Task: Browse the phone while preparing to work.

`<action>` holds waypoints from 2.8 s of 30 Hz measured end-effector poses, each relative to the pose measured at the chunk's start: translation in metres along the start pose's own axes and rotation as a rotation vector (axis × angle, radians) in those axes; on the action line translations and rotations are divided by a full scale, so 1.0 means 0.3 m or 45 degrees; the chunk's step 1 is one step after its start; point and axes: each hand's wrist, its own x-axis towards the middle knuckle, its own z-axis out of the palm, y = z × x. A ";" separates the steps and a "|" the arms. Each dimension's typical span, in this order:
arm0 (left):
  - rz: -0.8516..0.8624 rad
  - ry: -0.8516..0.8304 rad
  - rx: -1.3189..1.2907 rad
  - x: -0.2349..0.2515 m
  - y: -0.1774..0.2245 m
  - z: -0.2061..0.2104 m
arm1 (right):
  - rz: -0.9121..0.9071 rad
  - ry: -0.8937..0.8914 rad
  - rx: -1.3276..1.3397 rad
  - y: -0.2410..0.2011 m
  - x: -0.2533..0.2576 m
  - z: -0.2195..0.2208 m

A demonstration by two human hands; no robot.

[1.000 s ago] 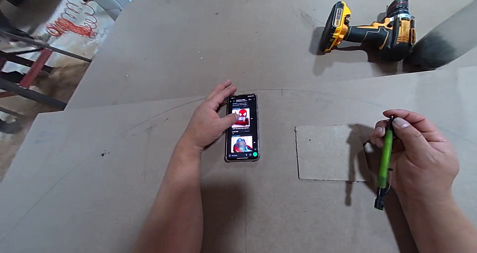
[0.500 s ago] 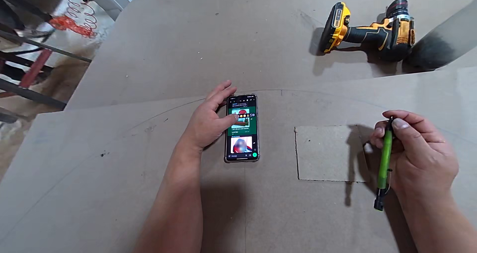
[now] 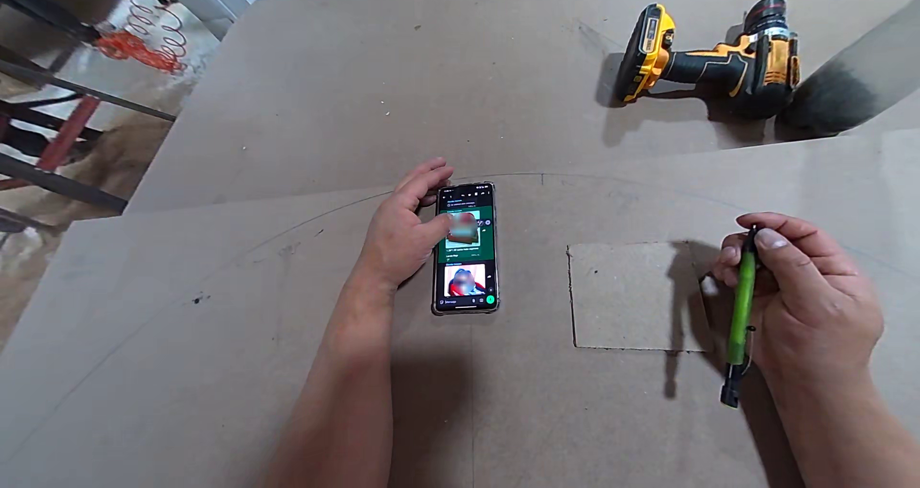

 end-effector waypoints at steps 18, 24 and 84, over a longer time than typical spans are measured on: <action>0.031 0.006 0.002 0.000 -0.007 -0.001 | -0.007 -0.009 -0.013 -0.002 0.000 0.000; 0.034 0.005 -0.071 0.000 -0.011 -0.007 | -0.009 -0.011 0.007 0.001 0.001 -0.001; 0.069 -0.170 0.041 -0.006 -0.003 -0.036 | 0.003 0.011 -0.037 0.000 -0.003 -0.003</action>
